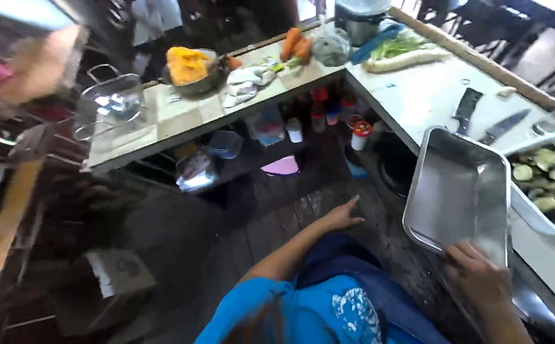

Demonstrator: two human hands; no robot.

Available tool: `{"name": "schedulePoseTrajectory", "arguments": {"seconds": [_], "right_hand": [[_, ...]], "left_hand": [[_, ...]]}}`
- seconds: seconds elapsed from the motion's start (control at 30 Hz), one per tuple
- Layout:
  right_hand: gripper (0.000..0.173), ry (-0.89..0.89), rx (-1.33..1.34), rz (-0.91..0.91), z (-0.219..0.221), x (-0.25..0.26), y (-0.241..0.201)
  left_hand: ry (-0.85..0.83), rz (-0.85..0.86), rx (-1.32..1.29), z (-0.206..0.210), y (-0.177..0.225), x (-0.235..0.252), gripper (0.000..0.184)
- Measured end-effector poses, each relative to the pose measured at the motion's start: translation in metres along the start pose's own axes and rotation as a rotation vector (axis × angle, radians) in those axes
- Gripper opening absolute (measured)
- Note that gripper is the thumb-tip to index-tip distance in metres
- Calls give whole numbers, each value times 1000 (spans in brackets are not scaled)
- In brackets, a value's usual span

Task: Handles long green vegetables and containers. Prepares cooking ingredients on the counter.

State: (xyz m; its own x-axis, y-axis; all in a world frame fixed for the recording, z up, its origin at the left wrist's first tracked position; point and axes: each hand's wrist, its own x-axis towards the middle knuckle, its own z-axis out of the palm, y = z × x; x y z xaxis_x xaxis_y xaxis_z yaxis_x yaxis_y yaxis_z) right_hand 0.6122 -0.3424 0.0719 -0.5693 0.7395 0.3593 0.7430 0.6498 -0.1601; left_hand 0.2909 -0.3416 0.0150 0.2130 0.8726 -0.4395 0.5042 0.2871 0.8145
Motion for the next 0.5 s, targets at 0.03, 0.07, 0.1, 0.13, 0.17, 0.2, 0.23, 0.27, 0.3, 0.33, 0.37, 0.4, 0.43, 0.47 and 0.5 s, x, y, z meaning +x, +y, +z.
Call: {"name": "schedulePoseTrajectory", "arguments": {"seconds": [0.03,0.07,0.1,0.13,0.17,0.2,0.23,0.27,0.3,0.33,0.37,0.4,0.43,0.47,0.5], "right_hand": [[14,-16,24,-13,3,17,7],[14,-20,42,-29,8,36,13],[14,-15,62,-47,15,56,18],[12,-8,81,-64,23,78,20],[10,-5,98,-76,31,98,22],[9,-21,113,-76,38,119,24],[9,-48,126,-68,43,139,25],[9,-82,136,-57,49,160,27],[10,-115,139,-41,55,179,29],[11,-155,138,-17,63,199,30],[12,-181,137,4,71,220,32],[13,-206,135,26,79,242,33],[15,-237,137,59,87,260,34],[17,-263,142,98,95,278,35],[18,-283,149,141,101,296,37]], "left_hand": [[34,-55,-30,-5,-13,-2,84],[63,-108,-53,-10,-26,-4,83],[86,-152,-64,-16,-39,-6,80],[103,-190,-54,-23,-51,-7,74],[108,-217,-28,-31,-62,-6,69],[96,-239,3,-39,-70,-2,64],[81,-260,30,-48,-76,5,62],[67,-280,47,-59,-82,15,60],[52,-306,63,-71,-89,25,59],[39,-335,91,-86,-96,37,59],[32,-362,133,-104,-100,50,58],[33,-391,181,-122,-102,62,57],[35,-418,233,-141,-102,72,57],[45,-428,277,-159,-101,82,56],[65,-419,297,-178,-99,92,56]]}}
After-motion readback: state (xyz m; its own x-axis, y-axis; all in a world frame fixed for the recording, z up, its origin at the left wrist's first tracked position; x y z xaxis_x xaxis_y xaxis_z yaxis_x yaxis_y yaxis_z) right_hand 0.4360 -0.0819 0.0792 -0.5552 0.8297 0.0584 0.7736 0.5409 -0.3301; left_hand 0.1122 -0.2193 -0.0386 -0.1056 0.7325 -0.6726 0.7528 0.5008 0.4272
